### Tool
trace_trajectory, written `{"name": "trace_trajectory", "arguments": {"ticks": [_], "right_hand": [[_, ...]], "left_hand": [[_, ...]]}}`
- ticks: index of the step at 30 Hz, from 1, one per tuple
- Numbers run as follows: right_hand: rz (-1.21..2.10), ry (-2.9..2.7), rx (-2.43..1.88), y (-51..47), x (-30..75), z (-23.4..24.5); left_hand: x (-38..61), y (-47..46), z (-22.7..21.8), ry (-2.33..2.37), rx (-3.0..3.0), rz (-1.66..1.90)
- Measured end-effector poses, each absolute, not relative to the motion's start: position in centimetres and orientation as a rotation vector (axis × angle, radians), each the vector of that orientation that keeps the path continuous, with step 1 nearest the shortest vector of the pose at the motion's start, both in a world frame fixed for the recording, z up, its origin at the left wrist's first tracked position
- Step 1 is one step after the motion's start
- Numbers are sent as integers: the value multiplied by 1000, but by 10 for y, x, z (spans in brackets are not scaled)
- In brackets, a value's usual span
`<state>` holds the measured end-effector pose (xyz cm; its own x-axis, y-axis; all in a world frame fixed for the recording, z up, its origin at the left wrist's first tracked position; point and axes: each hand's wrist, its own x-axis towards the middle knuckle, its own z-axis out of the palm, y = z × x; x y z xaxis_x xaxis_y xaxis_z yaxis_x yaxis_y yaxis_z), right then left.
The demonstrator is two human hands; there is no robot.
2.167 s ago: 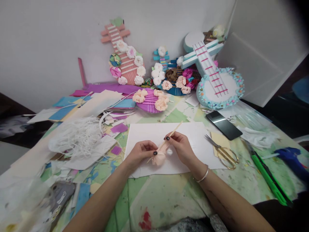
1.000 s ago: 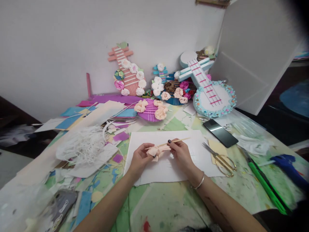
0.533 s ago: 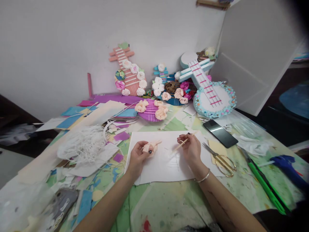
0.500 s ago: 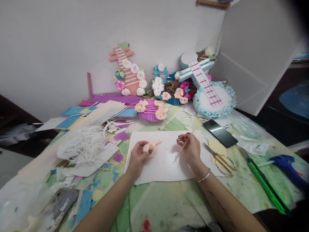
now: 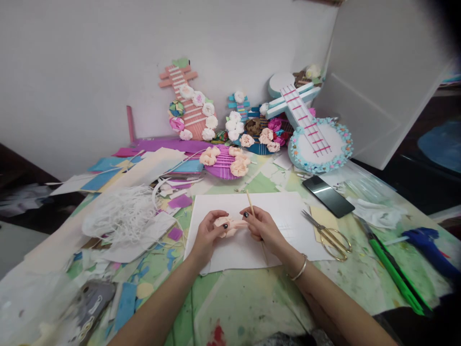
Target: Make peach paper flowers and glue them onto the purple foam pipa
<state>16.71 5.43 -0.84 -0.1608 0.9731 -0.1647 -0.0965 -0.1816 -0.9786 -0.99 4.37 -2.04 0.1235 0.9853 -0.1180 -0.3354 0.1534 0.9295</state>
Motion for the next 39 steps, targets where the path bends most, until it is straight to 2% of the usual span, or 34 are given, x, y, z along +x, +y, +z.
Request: {"name": "trace_trajectory", "arguments": {"ticks": [15, 26, 32, 39], "right_hand": [[1467, -1389, -1290, 56, 168, -22], [1450, -1278, -1199, 55, 170, -18], [1402, -1235, -1230, 55, 170, -13], [1536, -1250, -1145, 52, 166, -18]], "left_hand": [[-3, 43, -25, 1055, 908, 1243], [-5, 38, -23, 945, 1099, 1078], [-10, 41, -25, 648, 1153, 980], [-2, 38, -14, 1041, 1393, 955]]}}
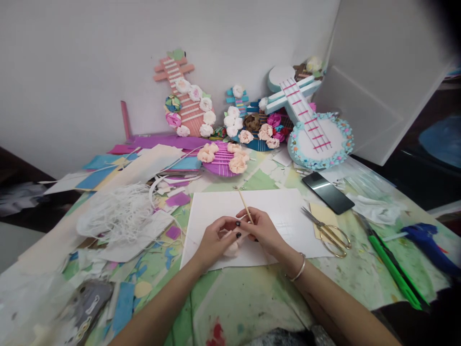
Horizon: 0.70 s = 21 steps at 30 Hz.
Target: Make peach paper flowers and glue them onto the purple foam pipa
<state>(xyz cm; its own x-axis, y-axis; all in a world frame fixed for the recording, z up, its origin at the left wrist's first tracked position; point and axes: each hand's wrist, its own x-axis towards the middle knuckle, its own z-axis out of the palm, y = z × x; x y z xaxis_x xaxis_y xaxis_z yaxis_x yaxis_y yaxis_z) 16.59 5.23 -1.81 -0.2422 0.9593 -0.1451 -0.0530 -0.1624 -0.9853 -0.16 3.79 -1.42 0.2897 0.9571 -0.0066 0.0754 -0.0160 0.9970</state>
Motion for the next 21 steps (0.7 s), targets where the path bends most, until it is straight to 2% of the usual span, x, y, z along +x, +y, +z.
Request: {"name": "trace_trajectory", "arguments": {"ticks": [14, 21], "right_hand": [[1680, -1303, -1003, 47, 170, -6], [1638, -1341, -1025, 47, 169, -6]], "left_hand": [[-8, 43, -22, 1045, 1170, 1073], [-8, 42, -24, 1003, 1154, 1063]]}}
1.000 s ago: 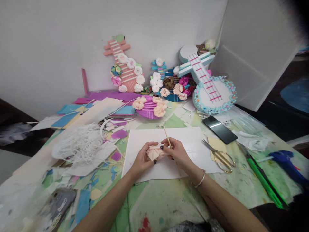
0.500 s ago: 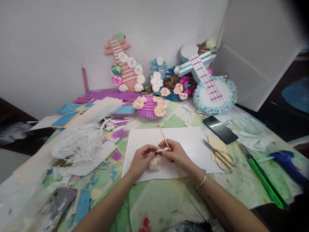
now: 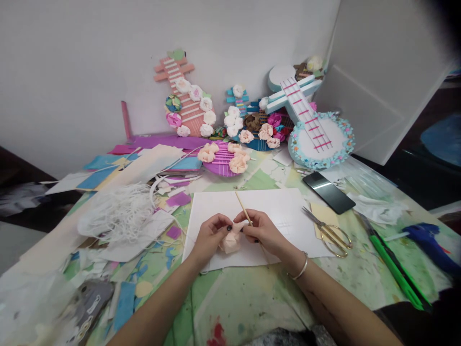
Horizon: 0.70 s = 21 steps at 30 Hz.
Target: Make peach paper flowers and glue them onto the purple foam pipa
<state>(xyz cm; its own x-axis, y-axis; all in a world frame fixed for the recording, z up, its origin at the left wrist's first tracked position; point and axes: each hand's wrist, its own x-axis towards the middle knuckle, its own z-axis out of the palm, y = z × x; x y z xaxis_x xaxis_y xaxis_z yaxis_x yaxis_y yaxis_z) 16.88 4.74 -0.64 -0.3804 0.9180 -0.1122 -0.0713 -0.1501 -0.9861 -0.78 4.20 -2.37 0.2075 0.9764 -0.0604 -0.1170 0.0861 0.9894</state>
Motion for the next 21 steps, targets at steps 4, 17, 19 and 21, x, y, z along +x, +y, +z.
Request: {"name": "trace_trajectory", "arguments": {"ticks": [4, 17, 19, 21], "right_hand": [[1586, -1397, -1063, 47, 167, -6], [1476, -1375, -1146, 46, 160, -10], [1457, -1374, -1154, 45, 159, -10], [1461, -1363, -1149, 45, 159, -10]], "left_hand": [[-8, 42, -25, 985, 1177, 1053], [1, 31, -16, 1148, 1699, 1143], [1, 30, -15, 1158, 1713, 1191], [1, 30, -14, 1129, 1657, 1222]]}}
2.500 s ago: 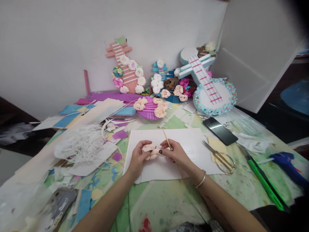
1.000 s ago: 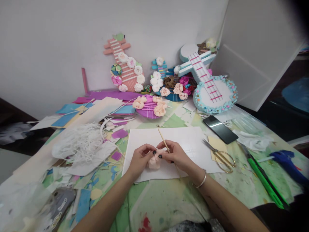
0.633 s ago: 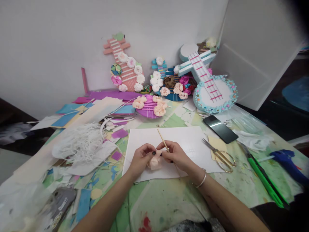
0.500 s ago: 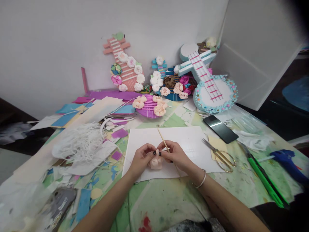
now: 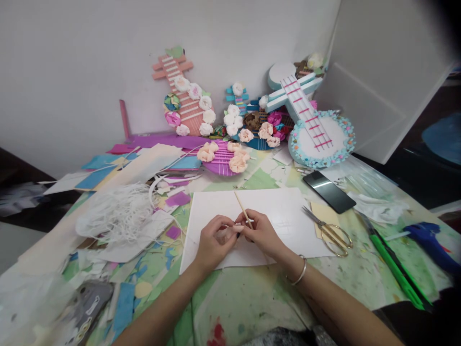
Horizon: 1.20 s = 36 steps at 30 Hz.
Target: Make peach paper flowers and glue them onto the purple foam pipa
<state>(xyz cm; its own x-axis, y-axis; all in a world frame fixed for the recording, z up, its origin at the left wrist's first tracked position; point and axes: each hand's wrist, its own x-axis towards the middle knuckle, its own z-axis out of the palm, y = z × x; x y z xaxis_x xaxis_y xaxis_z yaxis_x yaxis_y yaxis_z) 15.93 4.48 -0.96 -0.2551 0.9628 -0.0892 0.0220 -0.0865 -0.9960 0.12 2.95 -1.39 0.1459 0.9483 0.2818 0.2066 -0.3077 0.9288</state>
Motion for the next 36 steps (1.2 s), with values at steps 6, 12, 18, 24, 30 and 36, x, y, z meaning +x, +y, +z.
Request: {"name": "trace_trajectory", "arguments": {"ticks": [6, 12, 18, 24, 30, 36], "right_hand": [[1512, -1312, -1114, 47, 162, -8], [1609, -1147, -1037, 50, 166, -11], [1698, -997, -1021, 52, 164, -11], [1742, -906, -1031, 50, 160, -12], [1737, -894, -1059, 48, 155, -13], [1548, -938, -1095, 56, 168, -9]], "left_hand": [[-4, 35, -13, 893, 1278, 1203], [-9, 39, -19, 706, 781, 1156], [-11, 43, -19, 645, 619, 1185], [-12, 43, -19, 615, 508, 1184], [-12, 45, -19, 624, 462, 1154], [-10, 46, -21, 671, 502, 1126]]}}
